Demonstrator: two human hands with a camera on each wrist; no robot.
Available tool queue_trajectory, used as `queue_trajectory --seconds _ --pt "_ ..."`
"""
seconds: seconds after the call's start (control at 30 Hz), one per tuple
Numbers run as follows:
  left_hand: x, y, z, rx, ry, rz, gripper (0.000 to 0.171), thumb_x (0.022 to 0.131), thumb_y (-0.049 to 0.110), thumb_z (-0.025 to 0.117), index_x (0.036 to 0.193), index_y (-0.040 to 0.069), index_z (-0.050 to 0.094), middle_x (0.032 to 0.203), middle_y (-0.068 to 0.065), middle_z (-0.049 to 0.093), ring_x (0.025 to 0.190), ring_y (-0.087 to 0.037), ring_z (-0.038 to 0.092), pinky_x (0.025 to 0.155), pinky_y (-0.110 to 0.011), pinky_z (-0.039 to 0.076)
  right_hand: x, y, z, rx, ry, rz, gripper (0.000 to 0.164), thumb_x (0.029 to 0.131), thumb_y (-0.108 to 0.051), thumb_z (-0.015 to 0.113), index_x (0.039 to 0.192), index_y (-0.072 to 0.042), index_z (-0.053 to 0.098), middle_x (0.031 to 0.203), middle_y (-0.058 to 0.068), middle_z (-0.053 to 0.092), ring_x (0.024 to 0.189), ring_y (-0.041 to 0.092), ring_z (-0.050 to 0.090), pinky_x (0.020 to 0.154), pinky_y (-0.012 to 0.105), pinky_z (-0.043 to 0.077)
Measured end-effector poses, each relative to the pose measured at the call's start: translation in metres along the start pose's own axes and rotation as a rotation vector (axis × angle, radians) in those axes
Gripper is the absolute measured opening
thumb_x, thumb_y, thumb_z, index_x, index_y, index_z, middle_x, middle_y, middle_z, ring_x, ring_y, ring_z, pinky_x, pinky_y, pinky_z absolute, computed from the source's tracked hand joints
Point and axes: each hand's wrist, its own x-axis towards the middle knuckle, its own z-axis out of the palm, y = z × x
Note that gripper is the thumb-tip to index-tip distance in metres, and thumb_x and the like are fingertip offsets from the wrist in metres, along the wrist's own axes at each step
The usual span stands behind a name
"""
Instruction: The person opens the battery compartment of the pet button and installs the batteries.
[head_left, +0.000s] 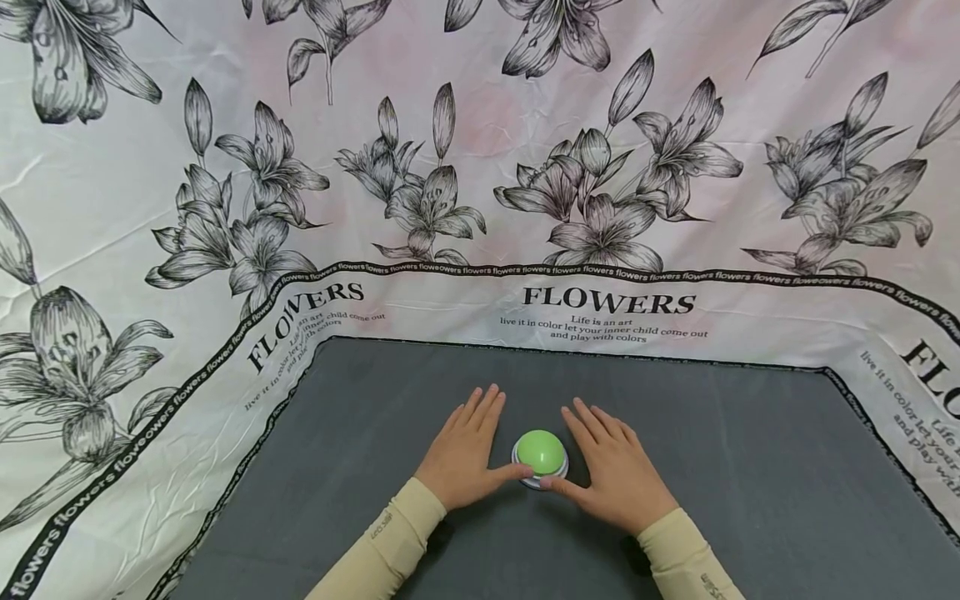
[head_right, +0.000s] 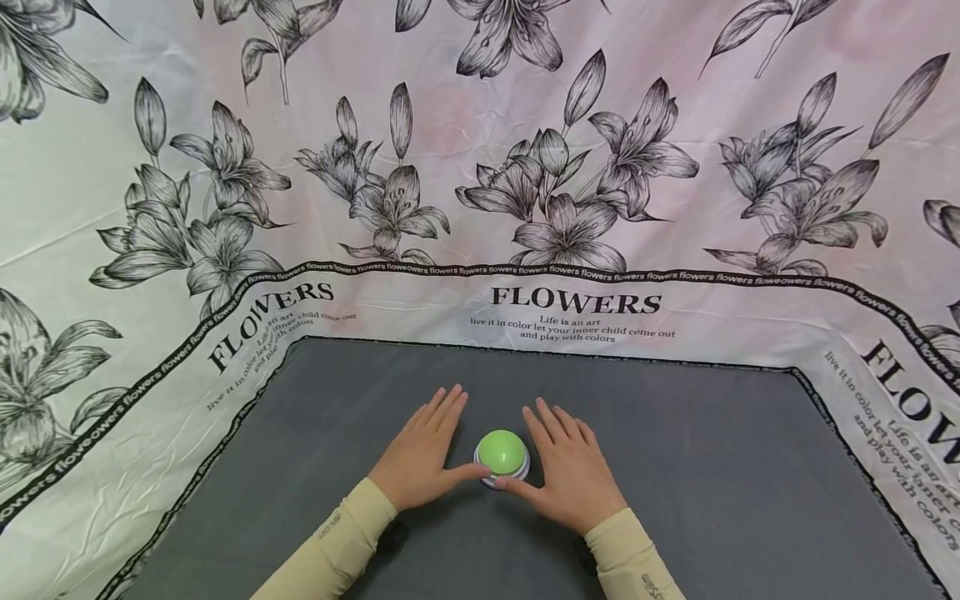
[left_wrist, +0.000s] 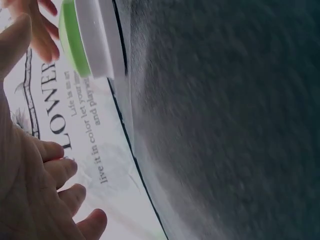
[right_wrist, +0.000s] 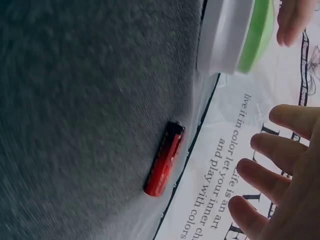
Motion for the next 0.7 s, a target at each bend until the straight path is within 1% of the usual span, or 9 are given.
queue_trajectory --seconds 0.17,0.3,0.57,0.7 --pt "0.003 0.006 0.006 -0.001 -0.028 0.009 0.111 0.096 0.083 0.055 0.175 0.014 0.018 0.183 -0.005 0.018 0.17 -0.03 0.018 0.133 -0.056 0.029 0.0 0.0 0.006 -0.005 -0.019 -0.02 0.11 0.088 -0.088 0.062 0.166 -0.012 0.045 0.171 0.014 0.044 0.154 0.042 0.047 0.12 0.068 0.04" --pt "0.004 0.008 0.011 -0.005 -0.055 0.017 0.11 0.096 0.084 0.053 0.174 0.014 0.021 0.182 -0.004 0.021 0.169 -0.028 0.02 0.133 -0.055 0.03 0.001 -0.002 0.009 0.025 -0.032 -0.032 0.11 0.088 -0.088 0.062 0.166 -0.012 0.046 0.17 0.014 0.046 0.152 0.042 0.049 0.119 0.068 0.041" --pt "0.006 0.01 0.014 -0.026 -0.079 0.031 0.103 0.097 0.084 0.053 0.17 0.013 0.036 0.175 -0.004 0.039 0.167 -0.025 0.029 0.131 -0.051 0.035 0.002 -0.008 0.008 0.081 -0.077 -0.024 0.105 0.087 -0.081 0.071 0.163 -0.011 0.049 0.163 0.012 0.055 0.148 0.04 0.053 0.118 0.067 0.042" --pt "0.007 0.012 0.014 -0.035 -0.091 0.038 0.099 0.097 0.081 0.056 0.168 0.014 0.041 0.171 -0.005 0.046 0.164 -0.026 0.035 0.129 -0.051 0.038 0.003 -0.009 0.008 0.106 -0.086 -0.017 0.1 0.088 -0.075 0.075 0.161 -0.011 0.051 0.158 0.011 0.06 0.145 0.039 0.056 0.118 0.066 0.043"
